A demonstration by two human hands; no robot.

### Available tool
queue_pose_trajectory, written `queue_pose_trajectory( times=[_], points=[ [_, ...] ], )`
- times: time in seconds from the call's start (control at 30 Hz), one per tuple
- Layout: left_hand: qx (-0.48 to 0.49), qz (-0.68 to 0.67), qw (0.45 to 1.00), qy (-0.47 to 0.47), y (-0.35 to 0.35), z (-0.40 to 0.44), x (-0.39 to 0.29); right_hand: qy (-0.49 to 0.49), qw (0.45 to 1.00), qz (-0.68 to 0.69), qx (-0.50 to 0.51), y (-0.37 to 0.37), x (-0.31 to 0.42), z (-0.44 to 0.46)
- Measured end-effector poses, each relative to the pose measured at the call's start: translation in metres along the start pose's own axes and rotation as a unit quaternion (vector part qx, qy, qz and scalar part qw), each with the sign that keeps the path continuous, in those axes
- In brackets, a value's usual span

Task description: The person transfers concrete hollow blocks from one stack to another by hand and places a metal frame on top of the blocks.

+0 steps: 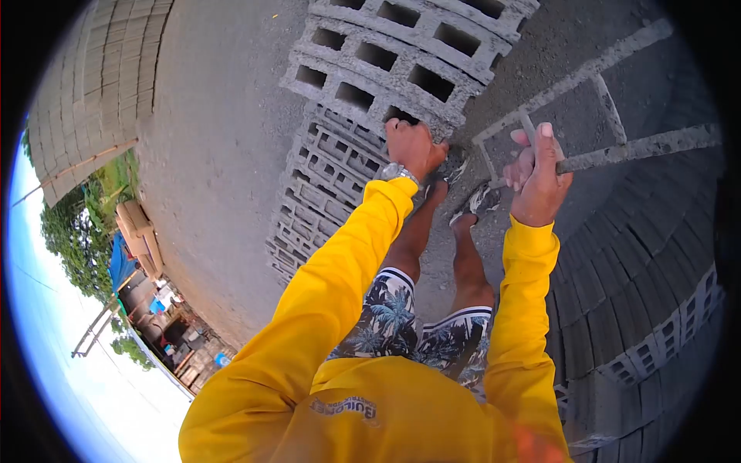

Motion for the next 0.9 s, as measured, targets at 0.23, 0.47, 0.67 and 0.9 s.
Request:
queue_pose_trajectory(
  times=[0.23,0.47,0.67,0.9],
  points=[
    [-0.056,-0.129,0.989,-0.046,0.018,-0.015,0.02,0.131,0.982,-0.057,0.127,-0.166,0.031,-0.025],
    [-0.056,-0.203,0.977,-0.046,0.014,-0.016,0.024,0.296,0.91,-0.024,0.288,-0.302,0.098,-0.069],
    [-0.066,-0.226,0.971,-0.049,0.01,-0.014,0.026,0.346,0.869,-0.158,0.316,-0.322,0.022,-0.045],
    [-0.067,-0.168,0.982,-0.05,0.015,-0.017,0.022,0.271,0.882,-0.255,0.29,-0.313,-0.009,-0.019]
  ],
)
Point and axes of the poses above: each hand's wrist, its own z-axis towards the middle knuckle, its own y-axis out of the back of the hand, x = y × z, the point moved 10 cm from there along z, towards the middle knuckle, and after that the axes turned 10 degrees about y, right-handed, at the moved point
